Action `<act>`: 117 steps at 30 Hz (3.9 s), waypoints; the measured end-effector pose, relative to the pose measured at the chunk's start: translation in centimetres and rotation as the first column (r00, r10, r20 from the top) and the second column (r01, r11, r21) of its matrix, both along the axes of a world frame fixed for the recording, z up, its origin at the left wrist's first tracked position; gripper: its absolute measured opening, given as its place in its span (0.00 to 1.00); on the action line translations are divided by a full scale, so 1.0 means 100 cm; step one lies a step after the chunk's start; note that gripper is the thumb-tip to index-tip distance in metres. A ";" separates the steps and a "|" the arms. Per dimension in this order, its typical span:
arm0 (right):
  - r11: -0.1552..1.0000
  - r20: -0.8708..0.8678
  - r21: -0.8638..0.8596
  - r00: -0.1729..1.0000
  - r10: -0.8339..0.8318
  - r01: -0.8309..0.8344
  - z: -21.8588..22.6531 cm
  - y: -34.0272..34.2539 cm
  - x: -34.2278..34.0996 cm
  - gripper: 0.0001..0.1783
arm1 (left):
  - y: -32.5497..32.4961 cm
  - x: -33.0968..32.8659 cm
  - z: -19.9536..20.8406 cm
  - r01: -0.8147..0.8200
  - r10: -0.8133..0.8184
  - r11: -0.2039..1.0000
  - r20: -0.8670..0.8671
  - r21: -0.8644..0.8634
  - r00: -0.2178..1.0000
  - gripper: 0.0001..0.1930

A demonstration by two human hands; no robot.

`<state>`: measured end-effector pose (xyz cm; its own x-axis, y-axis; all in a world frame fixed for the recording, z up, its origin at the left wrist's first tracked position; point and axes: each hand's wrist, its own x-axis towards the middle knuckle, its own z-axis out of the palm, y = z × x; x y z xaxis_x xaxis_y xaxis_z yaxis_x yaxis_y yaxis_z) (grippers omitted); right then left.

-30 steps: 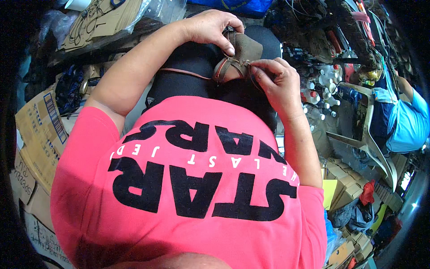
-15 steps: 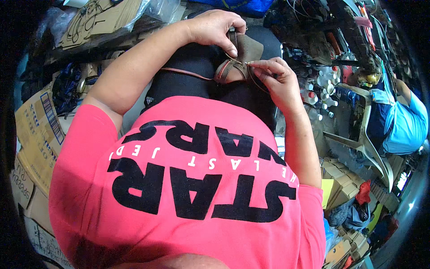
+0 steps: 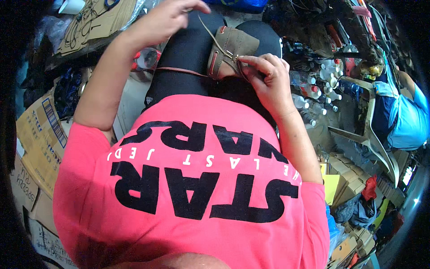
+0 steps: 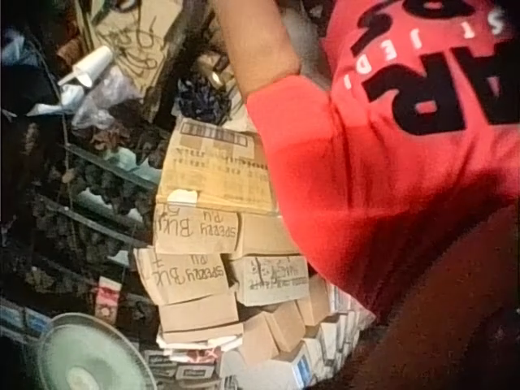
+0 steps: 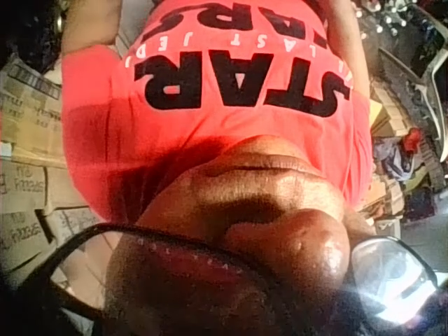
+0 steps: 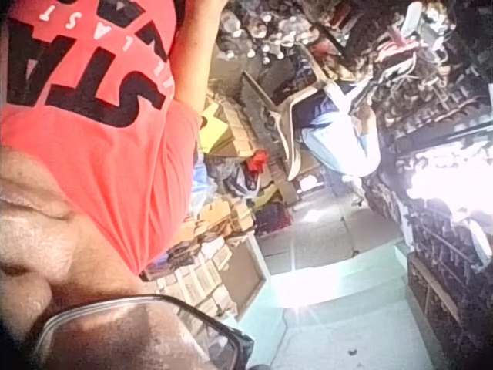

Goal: Stitching together pieces of a shoe upper by hand with a needle and thread.

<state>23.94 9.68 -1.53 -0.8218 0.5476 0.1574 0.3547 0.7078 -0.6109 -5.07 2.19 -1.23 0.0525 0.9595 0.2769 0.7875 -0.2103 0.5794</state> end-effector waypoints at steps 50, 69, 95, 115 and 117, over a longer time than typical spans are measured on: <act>0.997 0.021 -0.072 1.000 0.009 -0.007 -0.018 0.017 -0.004 0.17 | -0.010 0.036 -0.025 0.135 -0.136 0.987 -0.006 -0.092 0.991 0.15; 0.837 -0.067 -0.507 0.959 -0.275 0.205 -0.029 0.010 -0.027 0.08 | 0.000 0.066 -0.024 -0.067 0.071 0.996 0.069 -0.050 0.995 0.05; 0.925 0.219 -0.301 0.961 -0.171 0.233 0.004 0.060 0.063 0.02 | -0.100 -0.078 -0.003 -0.239 0.345 0.903 0.273 -0.357 0.898 0.03; 0.543 -0.168 -0.743 0.677 -0.717 0.391 -0.007 0.108 0.125 0.12 | -0.093 -0.092 -0.022 -0.132 0.111 0.986 0.992 -0.103 0.053 0.07; 0.715 -0.068 -0.556 0.834 -0.548 0.424 0.006 0.084 0.093 0.11 | -0.063 -0.064 -0.016 -0.265 0.230 0.949 0.949 -0.170 0.215 0.06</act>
